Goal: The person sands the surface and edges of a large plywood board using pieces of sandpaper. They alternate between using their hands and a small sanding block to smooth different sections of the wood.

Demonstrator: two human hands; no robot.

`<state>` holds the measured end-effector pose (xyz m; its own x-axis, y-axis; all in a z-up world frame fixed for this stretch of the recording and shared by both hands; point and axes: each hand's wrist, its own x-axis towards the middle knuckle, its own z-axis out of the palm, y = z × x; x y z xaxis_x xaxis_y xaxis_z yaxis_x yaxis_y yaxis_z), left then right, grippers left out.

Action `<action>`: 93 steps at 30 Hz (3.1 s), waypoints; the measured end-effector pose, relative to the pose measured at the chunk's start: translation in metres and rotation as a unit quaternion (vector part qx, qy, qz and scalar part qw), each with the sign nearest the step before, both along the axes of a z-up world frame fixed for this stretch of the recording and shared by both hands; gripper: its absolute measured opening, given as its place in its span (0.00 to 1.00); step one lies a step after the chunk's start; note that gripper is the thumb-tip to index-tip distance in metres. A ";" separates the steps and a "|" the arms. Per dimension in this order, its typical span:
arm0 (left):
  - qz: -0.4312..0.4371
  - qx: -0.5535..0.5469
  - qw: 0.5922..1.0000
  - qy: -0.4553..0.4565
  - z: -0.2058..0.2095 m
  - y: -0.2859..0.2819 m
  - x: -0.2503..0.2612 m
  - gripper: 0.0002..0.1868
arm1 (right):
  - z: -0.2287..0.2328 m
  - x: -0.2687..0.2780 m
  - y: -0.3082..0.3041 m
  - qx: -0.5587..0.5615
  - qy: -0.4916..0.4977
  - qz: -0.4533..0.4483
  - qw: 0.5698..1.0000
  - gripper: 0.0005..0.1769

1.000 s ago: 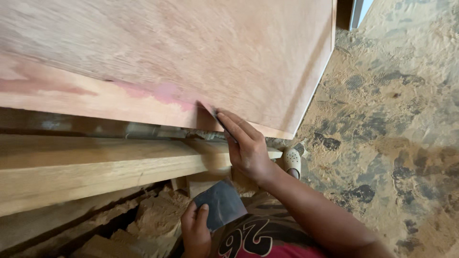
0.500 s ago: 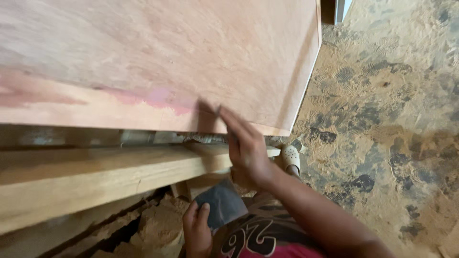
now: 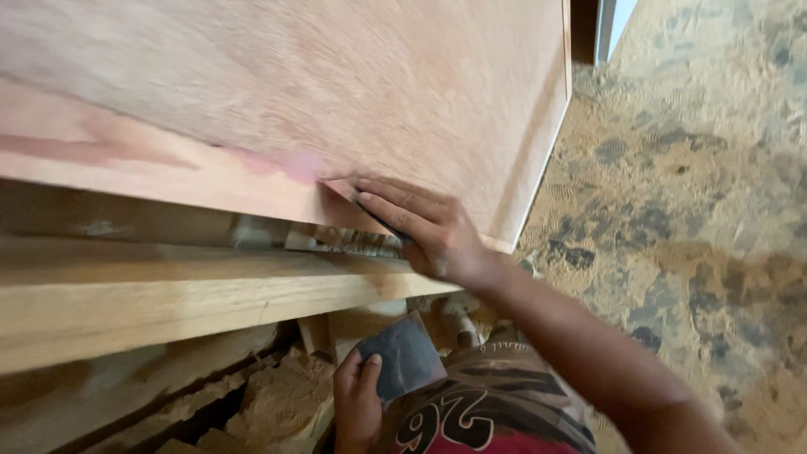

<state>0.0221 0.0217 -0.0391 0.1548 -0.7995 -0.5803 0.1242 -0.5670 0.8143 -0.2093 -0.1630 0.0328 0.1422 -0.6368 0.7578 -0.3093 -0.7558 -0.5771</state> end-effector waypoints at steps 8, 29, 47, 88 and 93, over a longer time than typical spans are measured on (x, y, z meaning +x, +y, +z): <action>0.007 -0.024 1.000 0.006 0.000 0.005 -0.009 0.14 | 0.077 -0.048 -0.086 -0.264 0.263 0.035 0.927 0.23; 0.047 -0.028 0.996 -0.065 0.013 0.014 -0.069 0.12 | 0.090 -0.046 -0.110 -0.329 0.321 0.105 0.882 0.20; 0.046 -0.031 0.997 -0.050 0.014 0.002 -0.081 0.12 | 0.025 -0.056 -0.084 -0.259 0.331 0.105 0.901 0.20; 0.195 -0.082 0.966 0.146 0.042 -0.057 -0.118 0.10 | -0.008 -0.120 0.076 0.674 0.149 -0.050 0.722 0.22; 0.161 -0.132 0.955 0.214 0.057 -0.070 -0.129 0.09 | -0.039 -0.109 0.108 0.199 0.026 0.069 0.977 0.25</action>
